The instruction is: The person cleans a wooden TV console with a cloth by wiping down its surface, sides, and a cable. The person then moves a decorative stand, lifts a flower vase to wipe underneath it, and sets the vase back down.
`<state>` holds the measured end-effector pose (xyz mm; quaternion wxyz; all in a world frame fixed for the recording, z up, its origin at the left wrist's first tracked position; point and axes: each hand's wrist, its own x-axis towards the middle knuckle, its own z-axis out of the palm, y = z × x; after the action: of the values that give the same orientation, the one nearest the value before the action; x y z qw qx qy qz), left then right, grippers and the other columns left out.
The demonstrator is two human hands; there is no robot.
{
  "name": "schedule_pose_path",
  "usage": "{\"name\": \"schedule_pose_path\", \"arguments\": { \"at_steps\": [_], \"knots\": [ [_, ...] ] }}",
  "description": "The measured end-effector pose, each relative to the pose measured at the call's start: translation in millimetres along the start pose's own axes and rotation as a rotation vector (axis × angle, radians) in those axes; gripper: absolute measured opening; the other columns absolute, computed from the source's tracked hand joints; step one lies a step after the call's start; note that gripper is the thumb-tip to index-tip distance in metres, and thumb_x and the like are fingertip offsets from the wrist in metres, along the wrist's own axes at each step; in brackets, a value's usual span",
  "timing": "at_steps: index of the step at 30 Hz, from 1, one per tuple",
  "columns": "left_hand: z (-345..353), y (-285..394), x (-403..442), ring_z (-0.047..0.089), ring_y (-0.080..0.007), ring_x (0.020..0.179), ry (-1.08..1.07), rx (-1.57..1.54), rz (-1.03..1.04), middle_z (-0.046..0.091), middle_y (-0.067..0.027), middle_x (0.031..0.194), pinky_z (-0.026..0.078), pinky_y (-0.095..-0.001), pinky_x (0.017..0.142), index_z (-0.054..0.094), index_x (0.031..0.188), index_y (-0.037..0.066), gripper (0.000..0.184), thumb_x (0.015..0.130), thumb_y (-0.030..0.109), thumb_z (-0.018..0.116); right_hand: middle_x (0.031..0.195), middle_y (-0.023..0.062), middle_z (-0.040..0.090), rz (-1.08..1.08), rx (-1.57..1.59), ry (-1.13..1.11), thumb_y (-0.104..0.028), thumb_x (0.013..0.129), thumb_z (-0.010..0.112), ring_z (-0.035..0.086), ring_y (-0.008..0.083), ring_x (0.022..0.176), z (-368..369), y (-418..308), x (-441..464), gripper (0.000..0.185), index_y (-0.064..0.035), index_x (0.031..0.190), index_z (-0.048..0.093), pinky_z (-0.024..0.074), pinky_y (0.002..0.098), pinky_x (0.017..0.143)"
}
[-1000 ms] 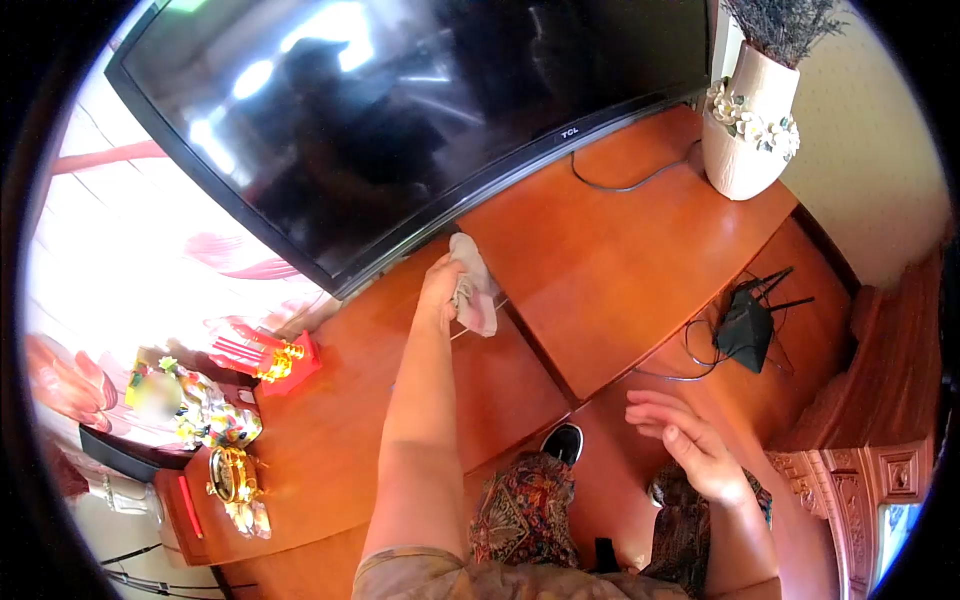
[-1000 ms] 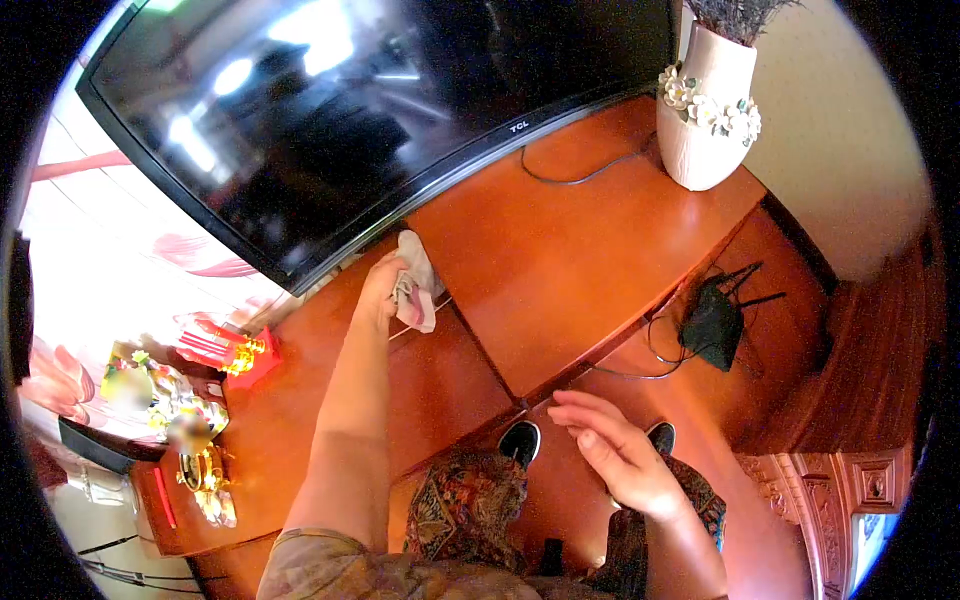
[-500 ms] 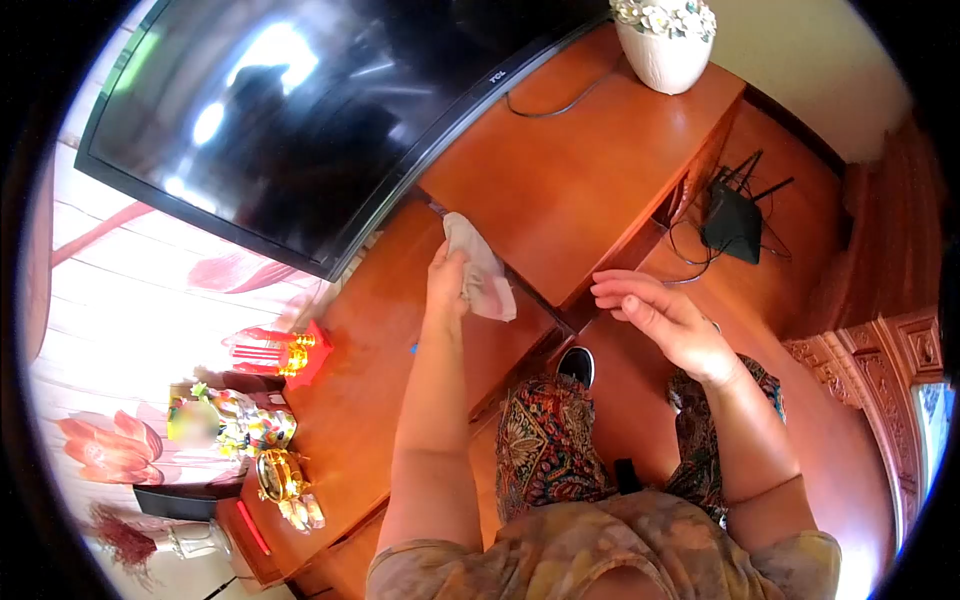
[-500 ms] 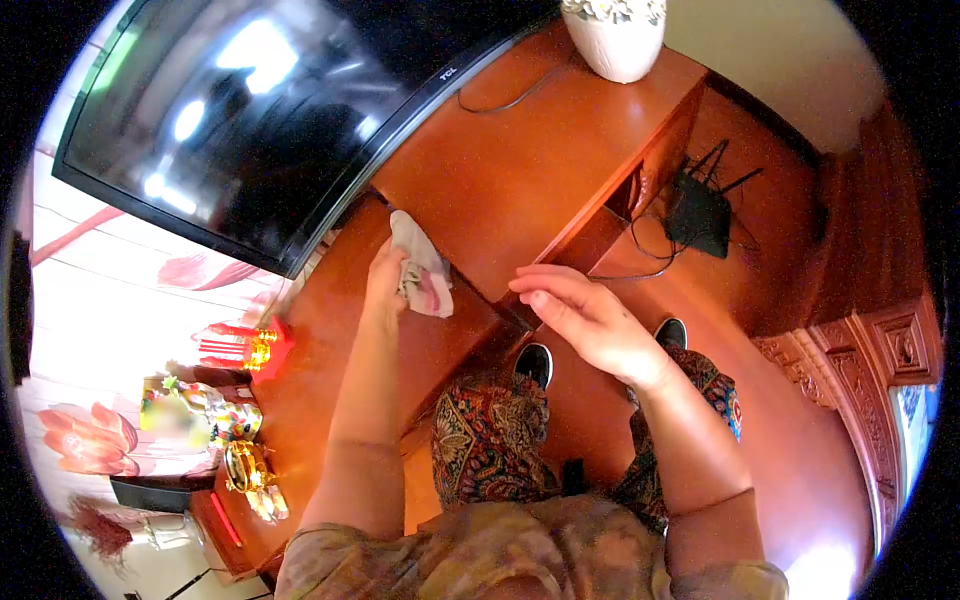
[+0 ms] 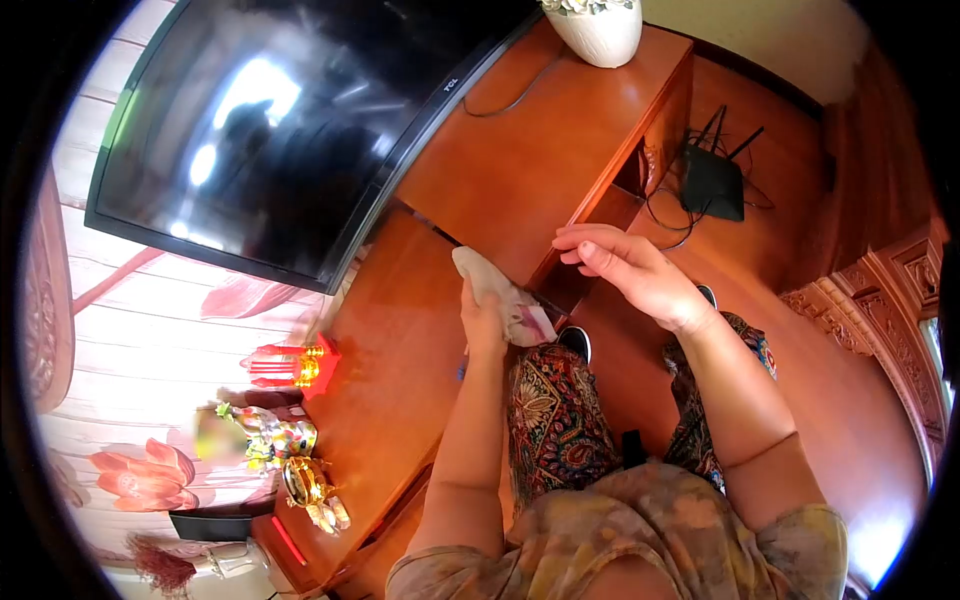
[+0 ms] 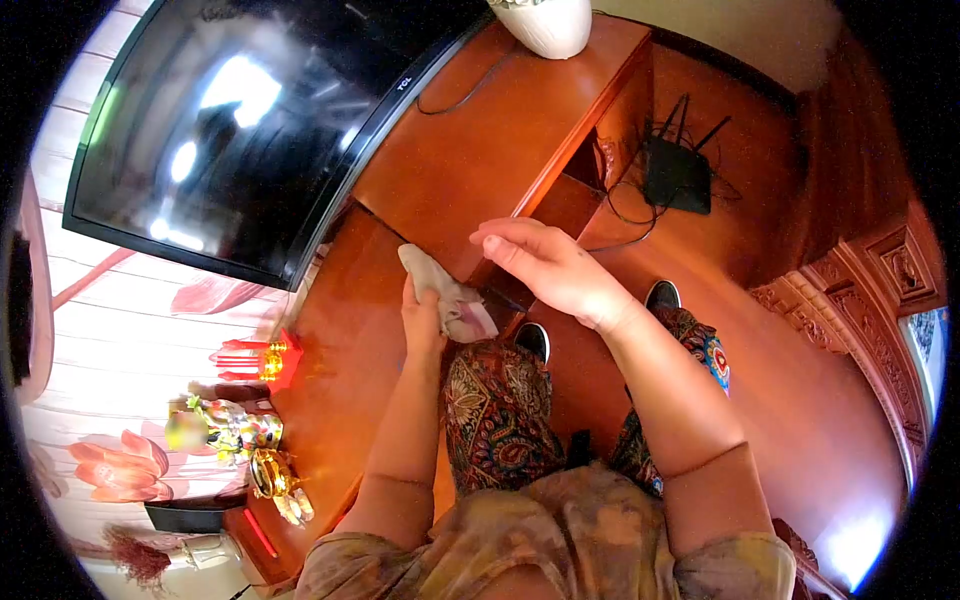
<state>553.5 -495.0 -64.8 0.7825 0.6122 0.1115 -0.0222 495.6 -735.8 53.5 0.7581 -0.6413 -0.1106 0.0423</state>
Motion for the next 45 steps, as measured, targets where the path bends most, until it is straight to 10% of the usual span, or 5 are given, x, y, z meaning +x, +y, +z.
{"name": "schedule_pose_path", "arguments": {
  "at_steps": [3, 33, 39, 45],
  "knots": [
    [-10.6, -2.8, -12.6, 0.054, -0.0202, 0.099, -0.031, 0.351, 0.128, 0.051, -0.0120, 0.117, 0.046, -0.0296, 0.082, 0.032, 0.134, 0.003, 0.054, 0.080, 0.001, 0.042, 0.108, 0.0090, 0.057, 0.002, 0.073, 0.062, -0.030, 0.091, 0.050, 0.051, 0.0158, 0.103, -0.5, -2.1, -4.9, 0.038, 0.0019, 0.111, 0.056, 0.0378, 0.0271, 0.092],
    [-93.1, 12.0, 66.4, 0.057, -0.0262, 0.095, 0.385, -0.063, 0.242, 0.055, -0.0164, 0.112, 0.048, -0.0354, 0.083, 0.049, 0.120, 0.000, 0.045, 0.075, -0.004, 0.043, 0.103, 0.0093, 0.061, 0.108, -0.085, -0.019, -0.026, 0.092, 0.049, 0.054, 0.0148, 0.099, 5.9, 23.4, 3.1, 0.033, 0.0013, 0.107, 0.057, 0.0414, 0.0270, 0.087],
    [-113.4, 65.6, 92.6, 0.053, -0.0284, 0.103, 0.245, -0.349, 0.332, 0.053, -0.0158, 0.113, 0.045, -0.0418, 0.088, 0.045, 0.119, 0.000, 0.041, 0.082, 0.018, 0.040, 0.102, 0.0087, 0.061, 0.074, -0.170, -0.039, -0.026, 0.092, 0.048, 0.054, 0.0147, 0.098, 3.9, 22.4, 3.9, 0.032, 0.0005, 0.109, 0.057, 0.0408, 0.0269, 0.087],
    [-80.3, 57.2, 45.4, 0.052, -0.0299, 0.105, 0.110, -0.317, 0.153, 0.050, -0.0162, 0.119, 0.047, -0.0411, 0.086, 0.041, 0.126, 0.002, 0.047, 0.079, 0.009, 0.037, 0.102, 0.0055, 0.060, 0.041, -0.210, -0.049, -0.027, 0.093, 0.046, 0.052, 0.0122, 0.096, 0.1, 18.8, 0.7, 0.033, -0.0009, 0.111, 0.056, 0.0398, 0.0258, 0.087]
  ]
}}
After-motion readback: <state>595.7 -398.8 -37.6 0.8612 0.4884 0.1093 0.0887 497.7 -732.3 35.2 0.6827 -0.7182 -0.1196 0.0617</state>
